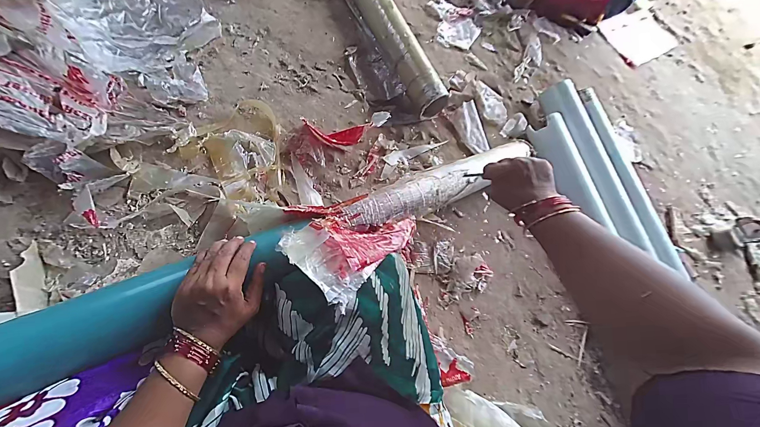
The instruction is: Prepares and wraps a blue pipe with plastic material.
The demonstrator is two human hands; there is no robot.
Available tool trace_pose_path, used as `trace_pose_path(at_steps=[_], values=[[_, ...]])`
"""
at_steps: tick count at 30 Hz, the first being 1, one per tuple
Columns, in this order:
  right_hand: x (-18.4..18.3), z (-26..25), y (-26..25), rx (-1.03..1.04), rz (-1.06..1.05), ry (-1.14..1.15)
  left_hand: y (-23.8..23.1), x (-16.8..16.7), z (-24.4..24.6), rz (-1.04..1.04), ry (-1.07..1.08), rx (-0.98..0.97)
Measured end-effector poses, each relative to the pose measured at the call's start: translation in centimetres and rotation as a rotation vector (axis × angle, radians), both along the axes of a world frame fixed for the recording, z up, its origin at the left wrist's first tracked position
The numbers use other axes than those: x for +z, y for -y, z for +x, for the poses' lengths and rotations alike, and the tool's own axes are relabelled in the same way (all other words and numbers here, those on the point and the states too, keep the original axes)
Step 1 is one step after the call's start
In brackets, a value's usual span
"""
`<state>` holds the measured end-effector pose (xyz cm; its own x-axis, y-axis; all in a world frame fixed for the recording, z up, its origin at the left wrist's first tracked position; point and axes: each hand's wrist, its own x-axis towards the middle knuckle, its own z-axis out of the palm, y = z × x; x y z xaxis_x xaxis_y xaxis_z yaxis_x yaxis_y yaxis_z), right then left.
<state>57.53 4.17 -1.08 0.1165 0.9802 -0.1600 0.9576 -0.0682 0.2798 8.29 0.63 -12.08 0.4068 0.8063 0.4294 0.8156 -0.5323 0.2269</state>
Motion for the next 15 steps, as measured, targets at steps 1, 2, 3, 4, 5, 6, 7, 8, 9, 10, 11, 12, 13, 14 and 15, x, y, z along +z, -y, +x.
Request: trace_pose_path(at_steps=[1,2,3,4,5,6,7,8,9,10,11,12,13,14,15], values=[[0.1,-1.9,-0.1,0.112,0.049,-0.092,0.2,-0.1,0.2,-0.008,-0.003,-0.005],[-0.2,-4.3,-0.7,0.259,0.094,-0.191,0.0,0.1,0.1,-0.007,-0.006,-0.011],[-0.7,-6.9,-1.4,0.417,0.113,-0.280,-0.1,0.1,-0.1,-0.004,-0.007,-0.013],[-1.1,-9.6,-2.1,0.551,0.102,-0.347,-0.2,0.2,-0.2,0.002,-0.007,-0.012],[-1.5,-12.0,-2.7,0.661,0.084,-0.397,-0.2,0.2,-0.3,0.007,-0.006,-0.012],[-2.0,-13.9,-3.0,0.741,0.074,-0.431,-0.1,0.2,-0.3,0.007,-0.006,-0.016],[-2.6,-15.0,-3.2,0.783,0.075,-0.465,0.0,0.2,-0.3,-0.001,-0.008,-0.023],[-3.3,-15.4,-3.3,0.784,0.070,-0.487,0.0,0.2,-0.4,-0.003,-0.009,-0.029],[-3.8,-15.2,-3.4,0.772,0.063,-0.500,0.0,0.2,-0.5,-0.004,-0.006,-0.036],[-4.2,-14.4,-3.4,0.771,0.067,-0.502,0.0,0.1,-0.5,-0.002,0.000,-0.042],[-4.5,-13.2,-3.3,0.780,0.089,-0.492,-0.1,0.0,-0.5,0.002,0.008,-0.046],[-4.8,-11.7,-3.2,0.788,0.112,-0.471,-0.2,0.0,-0.5,0.004,0.012,-0.048],[-4.7,-10.1,-2.8,0.766,0.116,-0.432,-0.2,0.0,-0.5,0.000,0.012,-0.048],[-4.4,-8.3,-2.4,0.716,0.102,-0.364,-0.2,0.0,-0.4,-0.005,0.012,-0.050],[-4.0,-6.6,-1.9,0.634,0.055,-0.279,-0.2,0.1,-0.4,-0.006,0.014,-0.053]])
